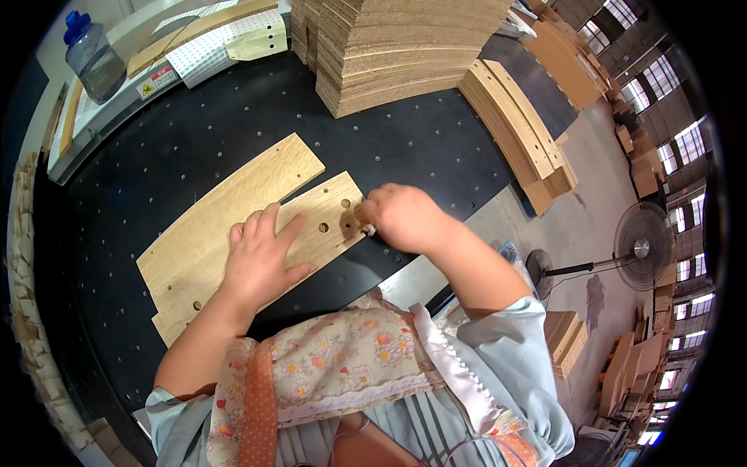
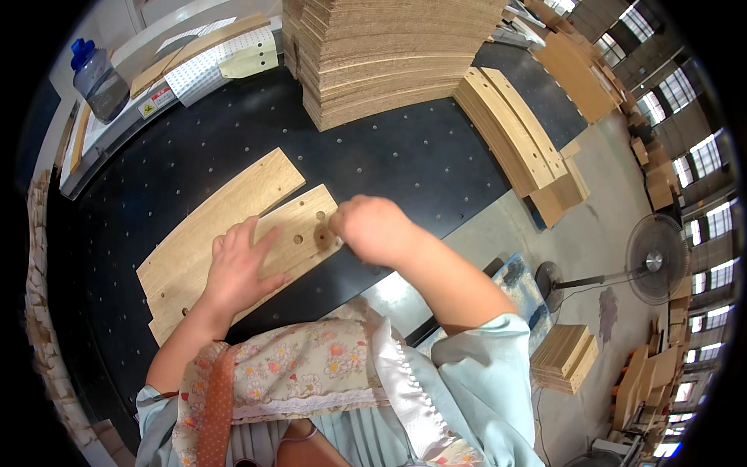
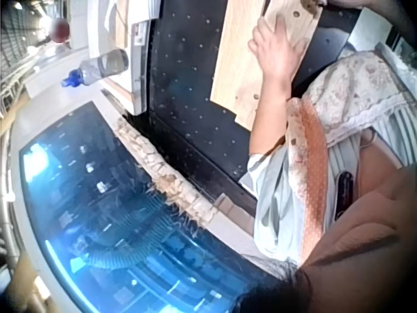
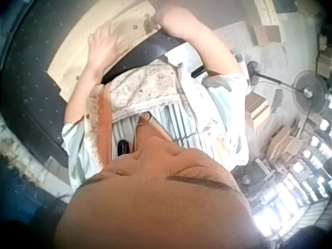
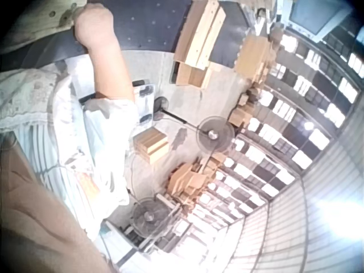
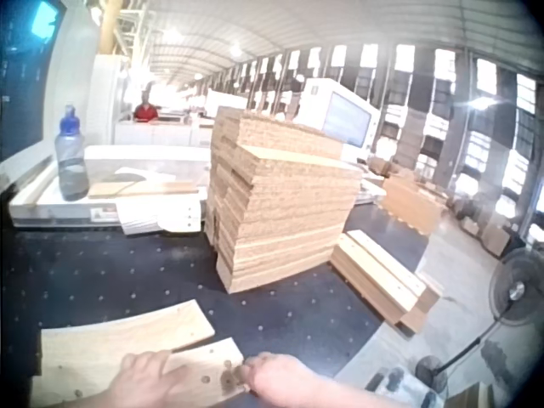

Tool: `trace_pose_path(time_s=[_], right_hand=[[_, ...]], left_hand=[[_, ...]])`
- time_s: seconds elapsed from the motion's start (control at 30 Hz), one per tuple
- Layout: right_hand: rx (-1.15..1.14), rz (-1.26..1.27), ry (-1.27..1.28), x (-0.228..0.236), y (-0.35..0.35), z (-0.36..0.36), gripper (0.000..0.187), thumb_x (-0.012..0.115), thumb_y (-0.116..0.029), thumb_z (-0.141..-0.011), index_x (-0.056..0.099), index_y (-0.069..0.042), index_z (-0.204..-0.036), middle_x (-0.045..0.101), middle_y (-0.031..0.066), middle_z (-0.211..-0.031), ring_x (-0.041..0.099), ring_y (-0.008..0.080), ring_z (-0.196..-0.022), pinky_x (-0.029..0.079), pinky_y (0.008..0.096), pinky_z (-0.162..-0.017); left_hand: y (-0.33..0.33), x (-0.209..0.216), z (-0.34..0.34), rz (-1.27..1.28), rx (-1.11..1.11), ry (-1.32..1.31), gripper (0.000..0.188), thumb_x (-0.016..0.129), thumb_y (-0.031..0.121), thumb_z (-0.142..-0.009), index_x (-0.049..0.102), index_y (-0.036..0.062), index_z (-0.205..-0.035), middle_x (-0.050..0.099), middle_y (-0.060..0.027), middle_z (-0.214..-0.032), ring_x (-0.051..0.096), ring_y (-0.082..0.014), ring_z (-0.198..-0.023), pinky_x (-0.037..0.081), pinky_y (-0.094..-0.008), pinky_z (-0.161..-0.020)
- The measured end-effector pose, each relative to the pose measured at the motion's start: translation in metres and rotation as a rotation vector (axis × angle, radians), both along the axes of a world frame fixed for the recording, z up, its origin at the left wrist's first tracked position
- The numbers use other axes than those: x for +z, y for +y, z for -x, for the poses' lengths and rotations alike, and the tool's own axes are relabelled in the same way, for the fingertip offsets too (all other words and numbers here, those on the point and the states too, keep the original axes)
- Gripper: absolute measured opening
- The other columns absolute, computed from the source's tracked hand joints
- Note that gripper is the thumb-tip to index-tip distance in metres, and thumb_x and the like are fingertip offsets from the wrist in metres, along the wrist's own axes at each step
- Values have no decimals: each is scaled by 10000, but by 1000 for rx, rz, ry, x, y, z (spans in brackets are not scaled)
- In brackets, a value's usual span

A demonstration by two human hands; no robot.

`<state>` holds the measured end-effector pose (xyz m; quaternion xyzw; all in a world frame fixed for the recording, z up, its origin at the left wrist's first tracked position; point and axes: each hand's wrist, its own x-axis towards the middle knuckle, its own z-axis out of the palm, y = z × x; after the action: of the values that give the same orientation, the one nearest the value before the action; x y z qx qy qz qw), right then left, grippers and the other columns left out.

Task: The person prepares wood pieces by inserting wooden pegs into pre-drilled holes, using an air nozzle to clear debris from a workbench, and stacking finished boards.

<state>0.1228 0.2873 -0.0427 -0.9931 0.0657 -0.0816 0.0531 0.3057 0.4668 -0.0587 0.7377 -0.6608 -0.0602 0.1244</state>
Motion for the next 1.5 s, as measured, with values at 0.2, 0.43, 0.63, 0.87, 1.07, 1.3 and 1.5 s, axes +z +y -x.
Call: trace_pose_path(time_s=[0.2, 0.43, 0.63, 0.87, 1.07, 1.3, 1.5], right_hand=[[-235, -384, -259, -11, 9, 10, 139, 669, -152, -698, 581, -52, -738, 563, 110, -687, 567, 307, -684, 455, 390, -600], [-712, -734, -441, -38, 10, 30, 241, 726, -208, -734, 554, -42, -701, 546, 58, -652, 521, 181, -602, 431, 295, -570], [-766, -906, -557, -62, 18, 45, 177, 693, -116, -764, 549, -53, -681, 536, 7, -643, 487, 97, -609, 406, 249, -563], [-614, -743, -652, -68, 23, 44, 157, 695, -81, -731, 549, -51, -684, 550, 56, -669, 538, 192, -633, 429, 290, -583], [-537, -693, -627, -66, 21, 48, 156, 688, -79, -725, 542, -53, -679, 552, 73, -673, 550, 230, -641, 433, 308, -581], [-472, -699, -609, -64, 19, 50, 158, 679, -67, -723, 528, -49, -678, 537, 86, -659, 539, 258, -624, 423, 328, -556], [-425, -661, -634, -67, 18, 49, 157, 679, -62, -715, 527, -49, -678, 532, 84, -651, 526, 250, -605, 412, 327, -542]], left_hand=[[1, -3, 0, 27, 3, 7, 724, 737, 385, -666, 465, 132, -1287, 372, -180, -1300, 353, -312, -1197, 274, -433, -959], [-1, 0, 2, -14, 42, 30, 793, 751, 378, -641, 424, 119, -1316, 351, -195, -1325, 333, -314, -1229, 264, -445, -985], [1, 3, -4, -56, 23, 37, 860, 749, 378, -627, 369, 99, -1347, 328, -212, -1346, 292, -350, -1268, 213, -456, -1034], [28, 13, -19, -184, 146, 48, 909, 762, 407, -577, 378, 87, -1336, 393, -195, -1297, 352, -352, -1222, 248, -452, -1016], [45, 19, -16, -54, 214, 86, 881, 808, 324, -512, 451, 99, -1285, 495, -157, -1190, 457, -338, -1113, 330, -415, -959], [70, 19, -15, 40, 286, 72, 871, 834, 269, -476, 486, 115, -1260, 518, -139, -1157, 479, -327, -1086, 351, -411, -937], [71, 37, -36, 55, 489, -43, 843, 828, 290, -487, 504, 110, -1244, 489, -141, -1209, 458, -319, -1124, 329, -410, -967]])
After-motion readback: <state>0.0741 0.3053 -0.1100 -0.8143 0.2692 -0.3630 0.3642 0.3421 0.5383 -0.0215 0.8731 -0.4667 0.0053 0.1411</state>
